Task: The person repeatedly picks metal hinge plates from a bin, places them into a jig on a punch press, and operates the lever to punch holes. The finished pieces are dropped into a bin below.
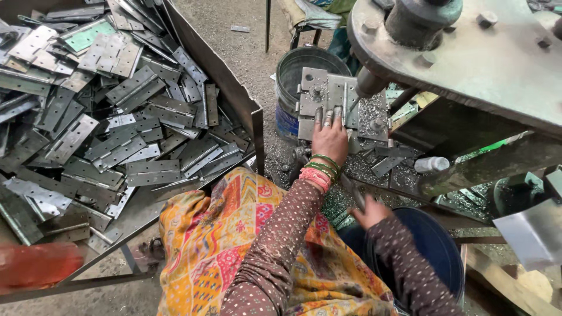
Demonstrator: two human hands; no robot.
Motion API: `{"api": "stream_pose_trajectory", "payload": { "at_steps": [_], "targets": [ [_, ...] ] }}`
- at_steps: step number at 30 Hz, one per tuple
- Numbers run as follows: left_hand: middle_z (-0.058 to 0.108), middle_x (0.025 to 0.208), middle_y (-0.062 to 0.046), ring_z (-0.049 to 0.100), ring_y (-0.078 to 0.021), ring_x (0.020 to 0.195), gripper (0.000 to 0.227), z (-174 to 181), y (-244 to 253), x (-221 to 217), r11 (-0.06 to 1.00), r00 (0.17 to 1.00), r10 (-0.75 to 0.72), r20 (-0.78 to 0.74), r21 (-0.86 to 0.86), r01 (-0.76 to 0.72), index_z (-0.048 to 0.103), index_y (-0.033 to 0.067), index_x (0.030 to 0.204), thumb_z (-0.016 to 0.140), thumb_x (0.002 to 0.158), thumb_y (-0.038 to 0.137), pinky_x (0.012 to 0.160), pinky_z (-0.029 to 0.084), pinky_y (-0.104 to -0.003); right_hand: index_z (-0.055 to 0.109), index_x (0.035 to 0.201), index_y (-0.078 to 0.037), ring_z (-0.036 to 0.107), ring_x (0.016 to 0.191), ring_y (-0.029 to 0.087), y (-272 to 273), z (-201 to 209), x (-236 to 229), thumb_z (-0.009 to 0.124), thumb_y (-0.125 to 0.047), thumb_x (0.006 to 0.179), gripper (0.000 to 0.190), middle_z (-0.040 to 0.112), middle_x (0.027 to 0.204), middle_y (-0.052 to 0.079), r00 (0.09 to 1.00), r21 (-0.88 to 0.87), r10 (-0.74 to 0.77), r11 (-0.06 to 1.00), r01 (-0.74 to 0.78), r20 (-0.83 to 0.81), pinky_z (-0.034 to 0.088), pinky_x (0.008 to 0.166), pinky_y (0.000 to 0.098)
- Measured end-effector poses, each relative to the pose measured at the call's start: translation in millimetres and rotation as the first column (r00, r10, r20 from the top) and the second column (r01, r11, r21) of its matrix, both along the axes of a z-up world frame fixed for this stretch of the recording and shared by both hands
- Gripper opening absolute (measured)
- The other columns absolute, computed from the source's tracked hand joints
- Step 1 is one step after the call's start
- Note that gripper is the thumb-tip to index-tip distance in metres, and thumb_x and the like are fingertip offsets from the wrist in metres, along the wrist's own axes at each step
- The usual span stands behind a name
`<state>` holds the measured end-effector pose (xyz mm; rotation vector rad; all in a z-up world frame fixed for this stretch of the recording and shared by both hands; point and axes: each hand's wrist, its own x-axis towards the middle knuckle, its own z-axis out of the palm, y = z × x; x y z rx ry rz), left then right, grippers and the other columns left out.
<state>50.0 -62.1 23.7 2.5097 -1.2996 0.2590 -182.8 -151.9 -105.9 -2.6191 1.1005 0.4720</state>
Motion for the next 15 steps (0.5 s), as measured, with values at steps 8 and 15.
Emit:
{"api": "stream_pose_trajectory", "payload": {
  "at_steps": [8, 15],
  "targets": [
    [0.049, 0.15, -0.016, 0.045, -0.031, 0.142, 0.032, 3.3, 9.6, 1.5, 0.999, 1.0, -0.017, -0.007, -0.03, 0.017, 0.07, 0.0034, 0.117, 0.055, 0.092, 0.016, 0.122, 0.026, -0.053, 0.048, 0.13, -0.006, 0.074, 0.084, 0.041, 32.9, -54.6, -23.0, 0.064, -0.054, 0.086, 0.067, 0.073, 0.092, 0.024, 0.994, 0.108, -0.086, 0.991, 0.079, 0.063, 0.059, 0.076, 0.049],
    [0.046, 0.154, -0.01, 0.043, -0.03, 0.139, 0.029, 10.1, -7.9, 26.6, 0.99, 0.995, -0.026, -0.091, 0.134, 0.038, 0.073, 0.0142, 0.114, 0.055, 0.092, 0.019, 0.12, 0.022, -0.056, 0.057, 0.112, -0.004, 0.073, 0.088, 0.037, -5.4, 12.5, -1.1, 0.068, -0.069, 0.084, 0.072, 0.073, 0.092, 0.021, 0.993, -0.002, 0.083, 0.997, -0.083, -0.09, 0.057, 0.08, 0.0467]
  ]
}}
